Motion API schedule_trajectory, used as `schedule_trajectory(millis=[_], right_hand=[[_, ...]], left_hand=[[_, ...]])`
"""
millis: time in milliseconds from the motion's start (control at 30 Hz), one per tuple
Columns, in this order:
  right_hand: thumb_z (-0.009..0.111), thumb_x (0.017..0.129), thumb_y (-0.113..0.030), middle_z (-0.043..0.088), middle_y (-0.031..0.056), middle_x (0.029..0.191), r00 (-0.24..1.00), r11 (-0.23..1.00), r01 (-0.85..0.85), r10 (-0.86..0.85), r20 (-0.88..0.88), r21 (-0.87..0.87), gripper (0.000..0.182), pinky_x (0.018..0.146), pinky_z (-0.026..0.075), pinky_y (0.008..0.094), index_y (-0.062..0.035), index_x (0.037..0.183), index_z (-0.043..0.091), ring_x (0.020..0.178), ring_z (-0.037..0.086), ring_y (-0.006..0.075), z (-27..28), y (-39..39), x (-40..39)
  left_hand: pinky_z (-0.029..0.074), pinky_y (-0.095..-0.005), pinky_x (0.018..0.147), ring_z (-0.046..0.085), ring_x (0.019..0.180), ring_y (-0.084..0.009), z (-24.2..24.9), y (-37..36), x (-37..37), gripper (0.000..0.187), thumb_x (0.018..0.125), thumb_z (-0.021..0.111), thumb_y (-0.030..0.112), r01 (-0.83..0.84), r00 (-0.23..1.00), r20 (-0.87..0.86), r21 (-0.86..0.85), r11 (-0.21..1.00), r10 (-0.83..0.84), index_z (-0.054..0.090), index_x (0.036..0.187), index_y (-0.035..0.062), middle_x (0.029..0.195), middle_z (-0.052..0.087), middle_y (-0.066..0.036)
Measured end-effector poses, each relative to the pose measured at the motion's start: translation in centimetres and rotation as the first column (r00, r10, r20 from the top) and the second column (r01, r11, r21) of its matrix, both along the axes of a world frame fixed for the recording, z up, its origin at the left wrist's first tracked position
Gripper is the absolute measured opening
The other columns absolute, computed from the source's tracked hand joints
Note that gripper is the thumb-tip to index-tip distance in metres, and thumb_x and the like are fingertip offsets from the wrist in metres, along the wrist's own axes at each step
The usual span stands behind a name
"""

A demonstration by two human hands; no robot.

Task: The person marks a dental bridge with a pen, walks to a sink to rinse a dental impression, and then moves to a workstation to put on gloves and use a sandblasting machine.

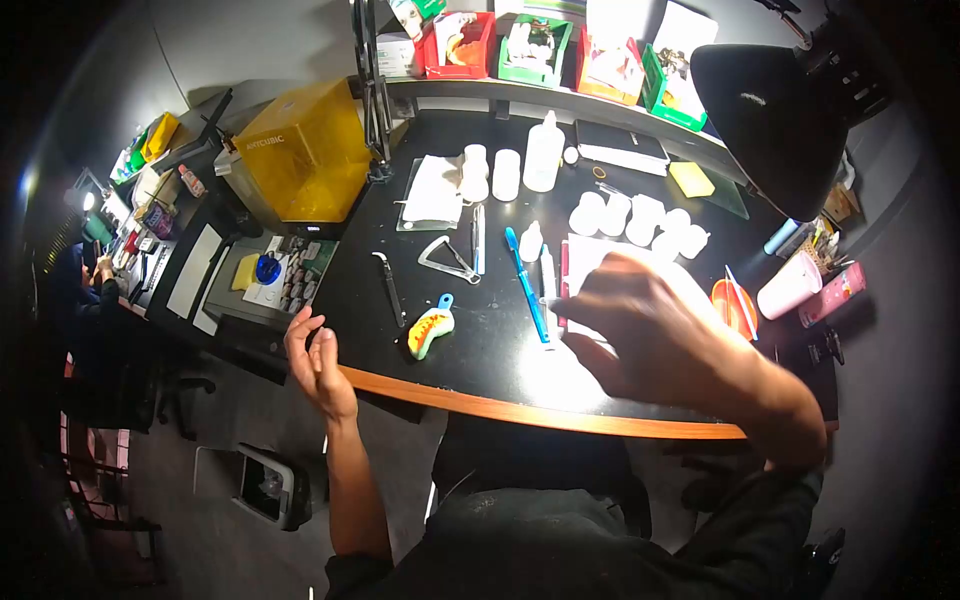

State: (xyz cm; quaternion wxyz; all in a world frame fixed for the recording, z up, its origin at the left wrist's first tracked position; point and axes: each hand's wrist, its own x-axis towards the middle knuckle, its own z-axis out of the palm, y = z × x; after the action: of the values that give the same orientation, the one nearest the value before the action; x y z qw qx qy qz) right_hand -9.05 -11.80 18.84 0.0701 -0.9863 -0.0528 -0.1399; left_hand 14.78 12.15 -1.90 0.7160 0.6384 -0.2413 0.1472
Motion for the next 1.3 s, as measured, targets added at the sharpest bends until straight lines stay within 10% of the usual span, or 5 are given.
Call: schedule_trajectory(millis=[167, 333, 500, 700, 1300], right_hand=[[0.079, 0.08, -0.015, 0.066, 0.0087, 0.082, 0.963, 0.951, 0.146, -0.073, -0.26, 0.274, 0.019, 0.069, 0.054, 0.0395, -0.0069, 0.098, 0.074, 0.081, 0.064, 0.0272, -4.3, -0.4, -7.2], [0.076, 0.068, 0.006, 0.065, 0.011, 0.075, 0.964, 0.744, 0.231, -0.261, -0.045, 0.628, 0.027, 0.059, 0.05, 0.0322, -0.0006, 0.094, 0.074, 0.066, 0.063, 0.0219, -12.8, 0.3, -9.0], [0.073, 0.072, 0.007, 0.063, 0.0111, 0.071, 0.839, 0.712, 0.344, -0.526, 0.141, 0.612, 0.018, 0.055, 0.045, 0.0307, 0.0019, 0.088, 0.072, 0.061, 0.059, 0.0207, -17.8, 3.7, -7.4], [0.067, 0.072, 0.006, 0.061, 0.0145, 0.072, 0.739, 0.83, 0.368, -0.535, 0.409, 0.42, 0.015, 0.057, 0.045, 0.0355, 0.003, 0.087, 0.069, 0.061, 0.057, 0.0285, -19.2, 4.7, -5.1], [0.069, 0.084, -0.006, 0.061, 0.0116, 0.069, 0.723, 0.843, 0.48, -0.536, 0.435, 0.242, 0.007, 0.049, 0.045, 0.0338, 0.0, 0.088, 0.07, 0.051, 0.055, 0.0223, -17.9, 6.8, -1.5]], left_hand=[[0.047, -0.0396, 0.098, 0.055, 0.115, -0.0229, 0.1, 3.2, 1.4, 0.026, 0.1, 0.05, 0.017, 0.071, 0.967, -0.207, -0.33, 0.941, -0.146, 0.056, 0.119, 0.0012, 0.129, 0.056, -0.015], [0.046, -0.0424, 0.101, 0.057, 0.115, -0.0259, 0.1, 3.2, 4.4, 0.037, 0.103, 0.047, 0.031, 0.225, 0.918, -0.181, -0.495, 0.839, -0.353, 0.053, 0.126, 0.0016, 0.129, 0.057, -0.016], [0.041, -0.046, 0.109, 0.054, 0.125, -0.0333, -0.2, 3.9, 7.9, 0.052, 0.105, 0.041, 0.043, 0.236, 0.801, -0.195, -0.766, 0.598, -0.566, 0.056, 0.127, -0.0013, 0.132, 0.058, -0.021], [0.029, -0.0471, 0.122, 0.04, 0.142, -0.0384, 0.5, 9.5, 13.4, 0.066, 0.105, 0.032, 0.046, -0.092, 0.886, -0.326, -0.821, 0.564, -0.329, 0.046, 0.137, -0.0104, 0.148, 0.044, -0.029], [0.015, -0.0506, 0.124, 0.009, 0.155, -0.0338, -4.1, 32.8, 37.4, 0.088, 0.099, 0.038, 0.061, -0.372, 0.89, -0.44, -0.853, 0.366, -0.12, 0.011, 0.158, 0.0024, 0.166, 0.01, -0.021]])
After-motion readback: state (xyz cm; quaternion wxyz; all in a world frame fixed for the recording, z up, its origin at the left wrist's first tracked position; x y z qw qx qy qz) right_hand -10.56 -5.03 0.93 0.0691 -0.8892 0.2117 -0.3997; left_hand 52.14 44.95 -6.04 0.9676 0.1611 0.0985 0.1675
